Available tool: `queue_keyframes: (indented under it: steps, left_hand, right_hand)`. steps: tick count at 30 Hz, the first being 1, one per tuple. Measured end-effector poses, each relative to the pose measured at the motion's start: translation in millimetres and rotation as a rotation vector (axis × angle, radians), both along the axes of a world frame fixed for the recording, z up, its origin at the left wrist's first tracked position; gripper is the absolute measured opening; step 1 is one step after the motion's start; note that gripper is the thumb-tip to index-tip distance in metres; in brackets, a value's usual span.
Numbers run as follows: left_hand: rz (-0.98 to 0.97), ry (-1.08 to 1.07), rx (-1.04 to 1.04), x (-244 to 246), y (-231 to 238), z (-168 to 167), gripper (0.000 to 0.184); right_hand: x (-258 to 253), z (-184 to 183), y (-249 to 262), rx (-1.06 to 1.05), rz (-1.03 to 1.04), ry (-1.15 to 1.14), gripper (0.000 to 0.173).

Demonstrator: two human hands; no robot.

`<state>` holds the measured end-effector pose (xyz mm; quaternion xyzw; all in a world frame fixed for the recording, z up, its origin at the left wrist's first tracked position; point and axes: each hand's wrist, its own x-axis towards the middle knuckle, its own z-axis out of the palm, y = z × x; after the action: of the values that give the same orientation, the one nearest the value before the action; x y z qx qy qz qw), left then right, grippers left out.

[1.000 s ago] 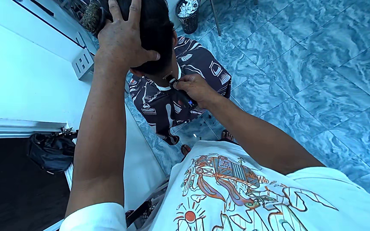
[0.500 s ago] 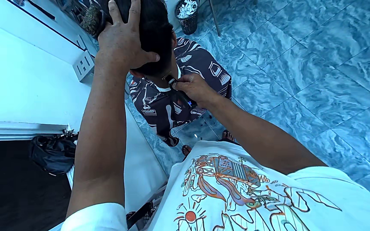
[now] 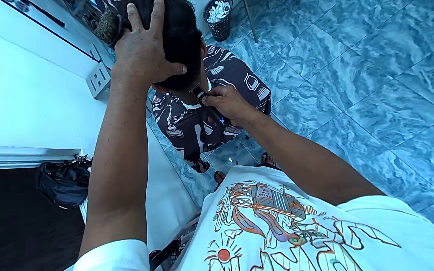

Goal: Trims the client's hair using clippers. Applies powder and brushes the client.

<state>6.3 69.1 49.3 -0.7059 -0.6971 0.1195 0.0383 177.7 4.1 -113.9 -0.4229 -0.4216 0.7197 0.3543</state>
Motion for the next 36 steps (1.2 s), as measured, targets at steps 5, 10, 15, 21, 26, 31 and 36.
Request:
queue_keyframes:
  steps: [5, 10, 15, 21, 26, 31, 36]
  left_hand:
    - [-0.003, -0.003, 0.003, -0.5, -0.2, 0.5, 0.129]
    - [-0.004, 0.003, 0.004, 0.1, -0.1, 0.0, 0.128]
    - [-0.004, 0.012, -0.002, -0.1, 0.0, 0.4, 0.130]
    - [0.001, 0.027, -0.007, -0.4, 0.6, 0.4, 0.130]
    - [0.003, 0.026, -0.011, -0.3, 0.0, 1.0, 0.131]
    - [-0.006, 0.026, -0.005, -0.4, 0.5, 0.7, 0.130]
    - [-0.011, 0.013, -0.002, -0.6, 0.2, 0.4, 0.129]
  right_hand:
    - [1.2, 2.3, 1.0, 0.024, 0.019, -0.011, 0.028]
    - [2.5, 3.0, 2.4, 0.057, 0.020, 0.005, 0.028]
    - [2.0, 1.1, 2.6, 0.067, 0.010, 0.013, 0.027]
    - [1.0, -0.3, 3.9, 0.068, 0.006, -0.007, 0.029]
    - [0.8, 0.5, 3.9, 0.063, 0.010, -0.025, 0.028]
    - [1.0, 0.5, 5.2, 0.100, 0.016, -0.004, 0.027]
    - [2.4, -0.2, 4.3, 0.130, 0.020, 0.011, 0.028]
